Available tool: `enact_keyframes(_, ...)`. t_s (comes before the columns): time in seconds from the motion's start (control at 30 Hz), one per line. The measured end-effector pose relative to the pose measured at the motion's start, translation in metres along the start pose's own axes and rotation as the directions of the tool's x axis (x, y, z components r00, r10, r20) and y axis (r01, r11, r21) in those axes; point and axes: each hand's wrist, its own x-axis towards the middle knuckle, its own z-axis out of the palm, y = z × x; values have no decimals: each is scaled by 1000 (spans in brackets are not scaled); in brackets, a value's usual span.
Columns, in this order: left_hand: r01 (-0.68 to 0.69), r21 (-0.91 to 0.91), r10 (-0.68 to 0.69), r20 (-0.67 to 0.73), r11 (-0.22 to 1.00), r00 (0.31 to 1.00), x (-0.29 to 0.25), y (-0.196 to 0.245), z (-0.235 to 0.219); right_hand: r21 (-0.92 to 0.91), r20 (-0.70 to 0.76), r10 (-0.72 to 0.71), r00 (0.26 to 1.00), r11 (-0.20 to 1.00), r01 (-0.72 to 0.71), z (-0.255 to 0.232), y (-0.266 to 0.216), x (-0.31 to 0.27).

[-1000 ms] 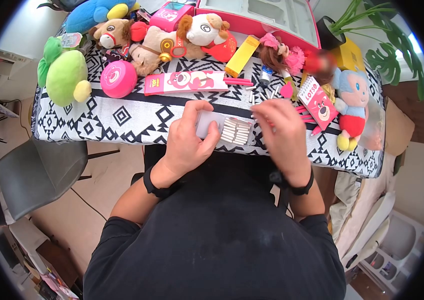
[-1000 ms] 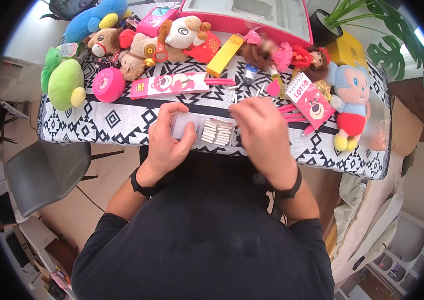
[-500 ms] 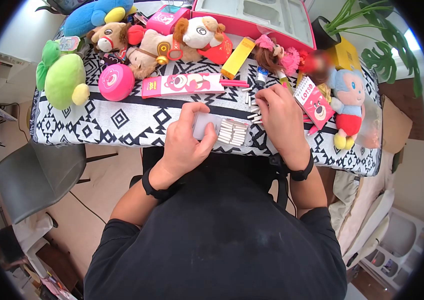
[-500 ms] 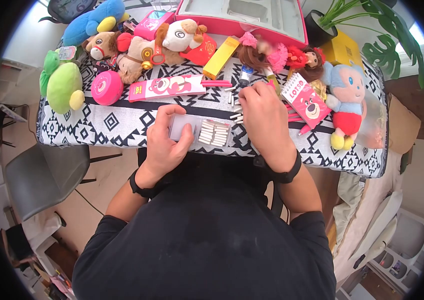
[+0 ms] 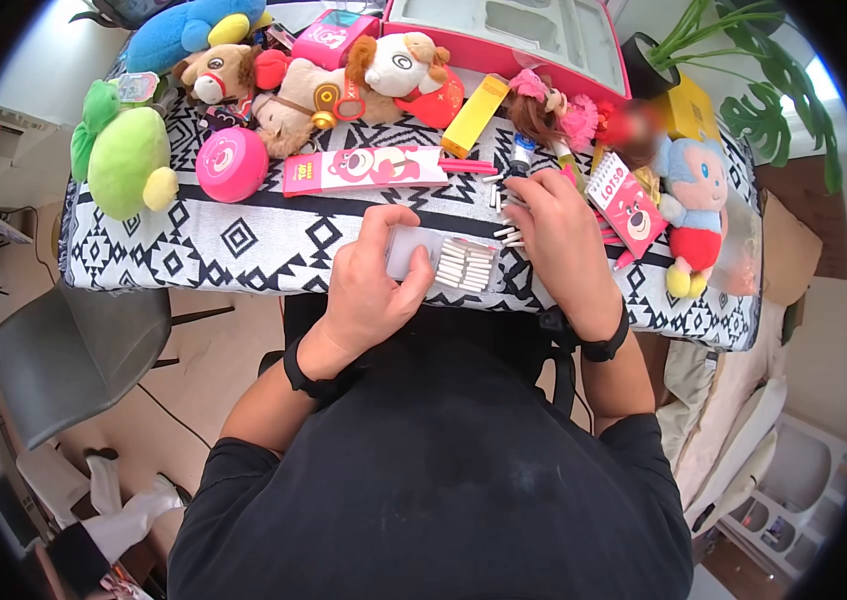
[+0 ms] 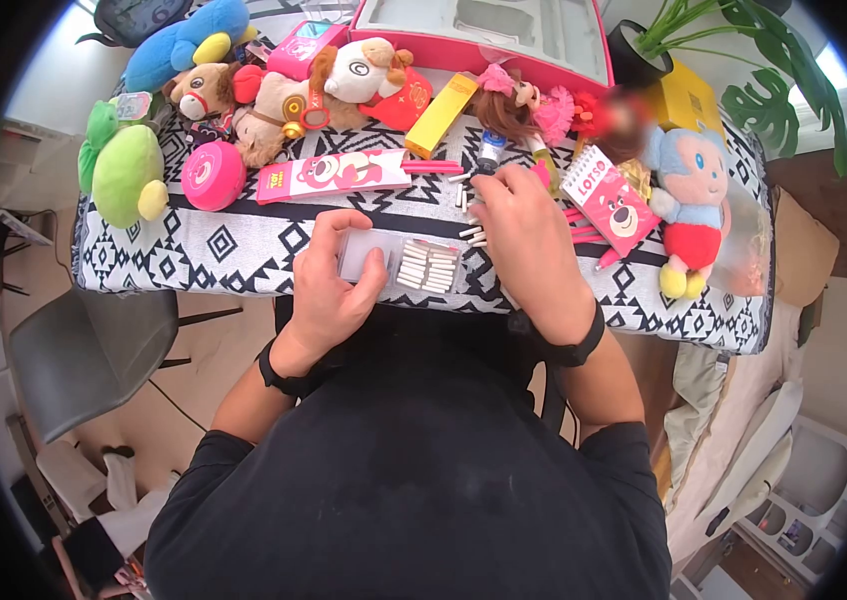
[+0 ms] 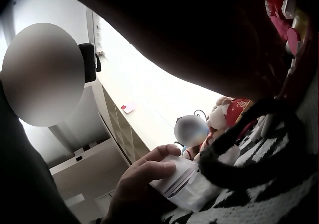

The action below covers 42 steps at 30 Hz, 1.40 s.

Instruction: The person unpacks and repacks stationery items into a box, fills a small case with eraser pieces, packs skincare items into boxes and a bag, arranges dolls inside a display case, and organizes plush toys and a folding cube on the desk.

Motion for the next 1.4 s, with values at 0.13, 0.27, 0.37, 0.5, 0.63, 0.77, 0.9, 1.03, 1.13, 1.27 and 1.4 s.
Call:
enact_keyframes(0.13,10,-10,-10,1,1000,1000,0,0,0,-59,0,-13,1000,998,13,4,3,1)
enact_keyframes(0.27,12,-2,-12,1,1000,1000,1,1,-1,-66,21,-5,1000,998,6,-1,0,2)
enact_keyframes(0.37,5,6,-5,6,1000,1000,1,2,0,-53,23,-29,999,998,30,1,4,2)
enact_keyframes(0.5,12,0,-12,2,1000,1000,1,2,0,-11,9,-71,997,997,71,5,11,2)
enact_keyframes(0.63,-7,2,7,-1,1000,1000,1,1,0,29,-54,-60,997,998,62,-2,0,3)
enact_keyframes(0.77,6,3,-6,2,1000,1000,1,2,0,264,-83,-64,994,961,84,-20,-33,-8)
enact_keyframes(0.9,12,-2,-12,15,1000,1000,1,2,0,335,60,-173,983,931,144,-8,-49,-19)
enact_keyframes(1.03,6,-14,-6,5,1000,1000,0,-1,0,301,120,-183,976,943,140,-2,-55,-20)
enact_keyframes(1.13,24,-13,-24,12,1000,1000,0,1,0,227,111,-192,975,960,163,0,-57,-22)
enact_keyframes(1.27,9,-9,-9,12,1000,1000,0,1,-1,183,106,-231,967,961,209,6,-54,-25)
enact_keyframes(1.4,-6,4,6,5,1000,1000,0,0,0,194,74,-227,971,958,210,6,-56,-28)
